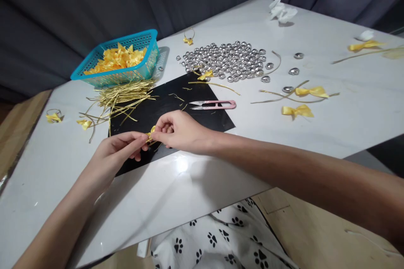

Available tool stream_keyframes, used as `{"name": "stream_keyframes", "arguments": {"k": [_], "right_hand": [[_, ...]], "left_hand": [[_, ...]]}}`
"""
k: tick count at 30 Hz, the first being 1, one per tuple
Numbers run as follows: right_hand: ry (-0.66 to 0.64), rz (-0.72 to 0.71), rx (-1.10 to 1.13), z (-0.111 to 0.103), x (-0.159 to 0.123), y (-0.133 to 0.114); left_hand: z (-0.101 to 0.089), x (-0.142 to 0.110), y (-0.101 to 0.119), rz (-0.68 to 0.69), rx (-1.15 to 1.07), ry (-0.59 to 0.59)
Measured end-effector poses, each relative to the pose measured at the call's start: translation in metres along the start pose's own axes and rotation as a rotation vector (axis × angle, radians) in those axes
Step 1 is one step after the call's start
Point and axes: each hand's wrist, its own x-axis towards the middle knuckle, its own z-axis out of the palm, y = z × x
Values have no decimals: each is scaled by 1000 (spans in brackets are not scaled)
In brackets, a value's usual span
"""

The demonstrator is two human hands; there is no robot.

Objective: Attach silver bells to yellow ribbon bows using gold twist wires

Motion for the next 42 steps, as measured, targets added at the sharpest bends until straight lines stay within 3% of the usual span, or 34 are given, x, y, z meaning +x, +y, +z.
{"name": "stream_keyframes", "arguments": {"k": [15,28,42], "right_hand": [[-8,-22,-2,0,1,3],[-52,34,81,-3,1,-1],[-77,79,59,-7,2,-3]], "left_hand": [[1,-3,5,-6,-13,-57],[2,0,5,-48,-37,-16],[-4,3,-1,-74,-95,-76]]}}
